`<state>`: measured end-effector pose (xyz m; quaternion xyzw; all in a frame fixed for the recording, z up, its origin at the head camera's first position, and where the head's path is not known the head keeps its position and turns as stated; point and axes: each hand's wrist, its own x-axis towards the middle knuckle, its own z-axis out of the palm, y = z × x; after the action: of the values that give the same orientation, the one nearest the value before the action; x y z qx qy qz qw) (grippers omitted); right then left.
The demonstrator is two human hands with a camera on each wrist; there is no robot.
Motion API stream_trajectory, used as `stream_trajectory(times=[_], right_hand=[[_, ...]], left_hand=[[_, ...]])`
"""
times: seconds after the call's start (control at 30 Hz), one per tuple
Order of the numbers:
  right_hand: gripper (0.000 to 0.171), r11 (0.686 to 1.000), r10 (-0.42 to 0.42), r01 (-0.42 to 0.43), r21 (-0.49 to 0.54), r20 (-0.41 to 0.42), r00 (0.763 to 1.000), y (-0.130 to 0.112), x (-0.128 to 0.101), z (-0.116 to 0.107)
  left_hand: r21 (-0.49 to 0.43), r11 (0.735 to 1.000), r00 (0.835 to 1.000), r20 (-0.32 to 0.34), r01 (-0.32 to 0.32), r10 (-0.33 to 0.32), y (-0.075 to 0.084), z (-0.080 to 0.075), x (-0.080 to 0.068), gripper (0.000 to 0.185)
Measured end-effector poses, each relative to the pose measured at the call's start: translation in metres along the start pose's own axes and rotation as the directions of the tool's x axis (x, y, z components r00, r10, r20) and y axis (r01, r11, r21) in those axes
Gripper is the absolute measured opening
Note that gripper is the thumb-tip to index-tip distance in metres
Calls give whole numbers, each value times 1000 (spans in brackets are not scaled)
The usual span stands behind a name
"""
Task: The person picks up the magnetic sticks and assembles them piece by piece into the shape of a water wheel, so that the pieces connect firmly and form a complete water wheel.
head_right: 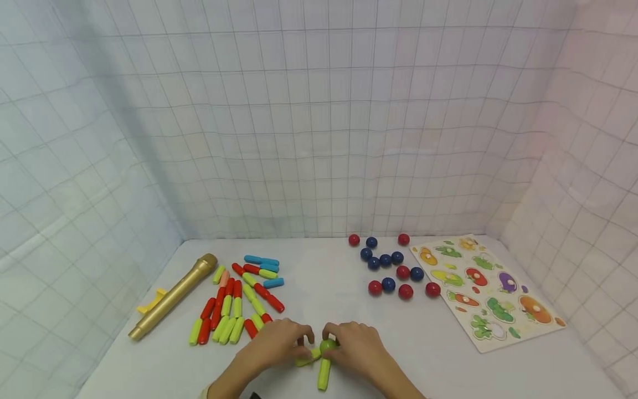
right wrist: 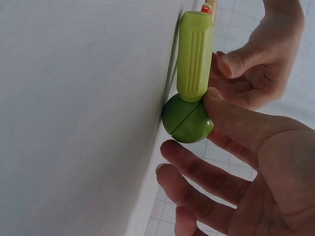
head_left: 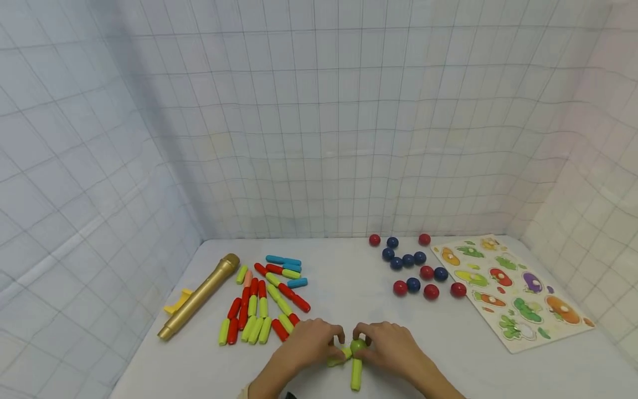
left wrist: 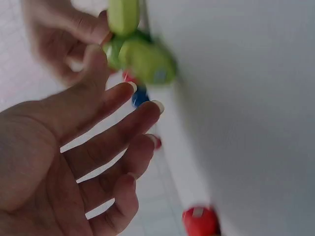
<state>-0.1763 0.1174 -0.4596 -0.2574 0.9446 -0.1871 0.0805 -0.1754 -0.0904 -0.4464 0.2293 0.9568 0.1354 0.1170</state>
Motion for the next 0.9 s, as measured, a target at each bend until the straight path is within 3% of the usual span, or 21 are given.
stream_trajectory(times=[0.1, 0.2, 0.33, 0.5, 0.9], right_hand=[[22, 1000, -3, 3, 13, 0, 1000, 2, -1, 0], [22, 1000, 4, -4, 24, 17, 1000, 1, 0, -1], [21, 1000, 15, -16, 21, 26, 1000, 0, -1, -2], [22, 1000, 7, -7, 16, 25, 1000, 1, -2, -2], [21, 999, 23, -24, 22, 57, 998, 1, 1, -5]], left_hand=[[47, 997, 997, -64, 54, -51, -17, -14, -5, 8], [72, 986, 983, -116, 148, -139, -36, -25, -11, 13], [16, 977, 972, -108, 212, -209, -52, -32, -16, 10], [-1, 974, 970, -87, 226, -226, -56, -32, -17, 7], [94, 970, 960, -192, 223, -202, -61, -18, -7, 11]])
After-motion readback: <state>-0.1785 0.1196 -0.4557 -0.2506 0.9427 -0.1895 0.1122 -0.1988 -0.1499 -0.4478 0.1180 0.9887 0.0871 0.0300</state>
